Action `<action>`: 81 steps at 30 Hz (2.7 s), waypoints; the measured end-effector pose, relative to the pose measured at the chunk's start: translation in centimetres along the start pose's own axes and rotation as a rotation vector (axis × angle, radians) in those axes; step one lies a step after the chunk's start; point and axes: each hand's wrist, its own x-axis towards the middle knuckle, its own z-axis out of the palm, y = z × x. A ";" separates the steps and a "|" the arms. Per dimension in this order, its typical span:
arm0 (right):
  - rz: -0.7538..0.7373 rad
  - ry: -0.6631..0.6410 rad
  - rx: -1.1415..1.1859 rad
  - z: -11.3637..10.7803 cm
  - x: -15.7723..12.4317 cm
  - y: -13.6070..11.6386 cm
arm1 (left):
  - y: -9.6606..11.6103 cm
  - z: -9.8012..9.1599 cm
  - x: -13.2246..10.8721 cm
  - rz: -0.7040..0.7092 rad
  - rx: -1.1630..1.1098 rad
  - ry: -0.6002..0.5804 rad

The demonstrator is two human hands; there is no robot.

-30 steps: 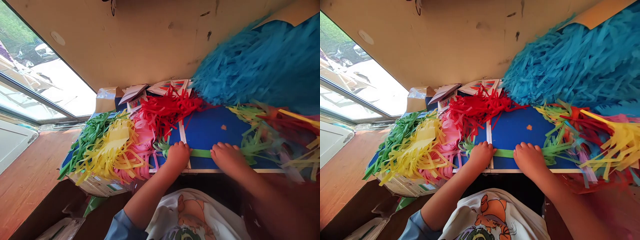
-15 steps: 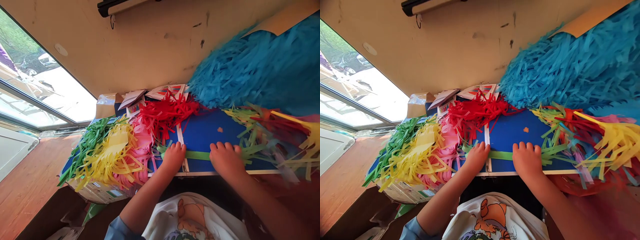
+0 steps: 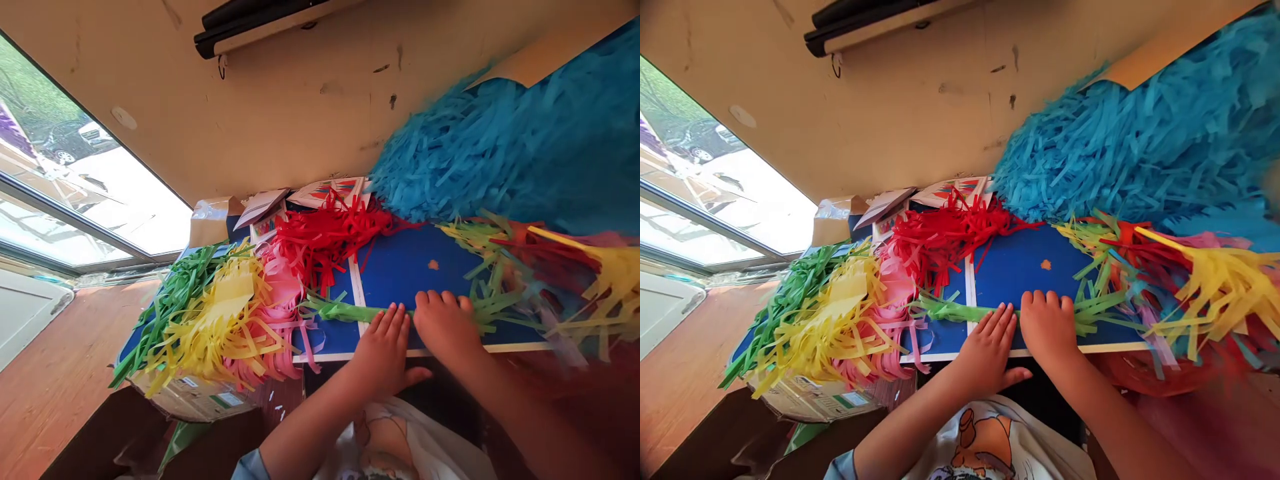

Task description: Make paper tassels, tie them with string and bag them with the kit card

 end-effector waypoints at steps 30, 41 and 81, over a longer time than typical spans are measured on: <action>-0.209 0.398 -0.050 1.9 -3.5 1.9 | -2.2 -1.5 -1.2 -0.313 0.100 0.055; -0.500 0.359 0.154 2.2 0.0 1.0 | -4.8 -2.4 2.2 0.008 0.161 -0.085; -0.565 0.355 0.207 3.2 0.5 2.8 | -6.6 -2.3 -0.1 0.073 0.226 -0.096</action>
